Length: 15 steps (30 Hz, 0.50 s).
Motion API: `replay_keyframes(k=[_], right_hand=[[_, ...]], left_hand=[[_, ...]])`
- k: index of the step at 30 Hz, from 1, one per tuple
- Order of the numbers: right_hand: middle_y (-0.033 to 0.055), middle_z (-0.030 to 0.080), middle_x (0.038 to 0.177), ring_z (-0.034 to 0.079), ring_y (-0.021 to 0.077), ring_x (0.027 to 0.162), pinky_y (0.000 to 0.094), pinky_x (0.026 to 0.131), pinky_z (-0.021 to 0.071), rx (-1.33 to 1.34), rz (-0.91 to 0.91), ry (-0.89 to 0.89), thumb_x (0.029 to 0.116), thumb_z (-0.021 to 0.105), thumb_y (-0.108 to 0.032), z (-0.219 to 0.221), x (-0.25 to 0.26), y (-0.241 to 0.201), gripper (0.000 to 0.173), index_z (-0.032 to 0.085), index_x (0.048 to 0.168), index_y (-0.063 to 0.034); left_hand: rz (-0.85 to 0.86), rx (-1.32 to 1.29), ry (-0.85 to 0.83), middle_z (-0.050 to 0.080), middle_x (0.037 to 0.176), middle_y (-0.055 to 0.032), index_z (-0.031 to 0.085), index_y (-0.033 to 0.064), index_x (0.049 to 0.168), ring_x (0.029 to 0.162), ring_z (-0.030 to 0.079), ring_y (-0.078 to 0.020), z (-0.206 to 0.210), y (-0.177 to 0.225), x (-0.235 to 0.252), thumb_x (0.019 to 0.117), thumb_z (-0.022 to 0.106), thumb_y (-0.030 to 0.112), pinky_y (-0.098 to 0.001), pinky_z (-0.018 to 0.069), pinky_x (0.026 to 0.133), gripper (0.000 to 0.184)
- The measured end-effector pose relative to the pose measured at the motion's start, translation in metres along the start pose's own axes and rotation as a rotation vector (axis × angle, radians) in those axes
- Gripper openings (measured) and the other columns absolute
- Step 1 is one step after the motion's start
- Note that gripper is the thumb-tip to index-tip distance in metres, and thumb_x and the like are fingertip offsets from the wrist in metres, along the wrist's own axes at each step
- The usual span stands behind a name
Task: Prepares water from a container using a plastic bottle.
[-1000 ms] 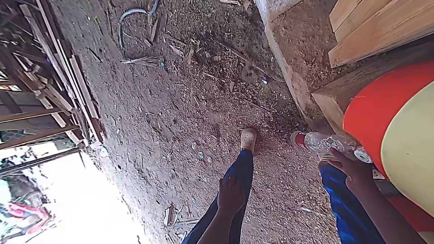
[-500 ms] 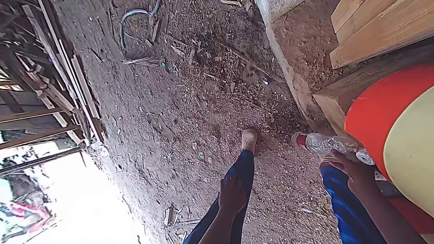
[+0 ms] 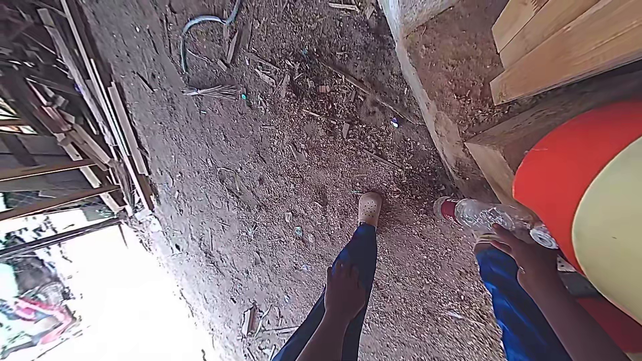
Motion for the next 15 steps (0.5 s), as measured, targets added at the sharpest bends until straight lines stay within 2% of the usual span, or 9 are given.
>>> replay_keyframes(k=[15], right_hand=[[0.0241,0.055,0.135,0.067,0.0217,0.101,0.0342,0.085,0.0568,-0.034,-0.031,-0.001,0.0954,0.073,-0.017,-0.0008,0.0005,0.0026,0.061,0.044,0.144,0.0053]], left_hand=[[-0.001,-0.022,-0.019,0.040,0.161,-0.0053,0.055,0.0170,0.146,0.153,0.026,-0.0299,-0.0041,0.0008,-0.0019,0.1031,0.041,0.032,-0.0624,0.0220,0.120,0.047]])
Point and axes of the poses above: each hand's wrist, its own x-axis towards the middle knuckle, its own z-axis out of the palm, y = z × x, the point moved 1 cm from there along x, towards the middle knuckle
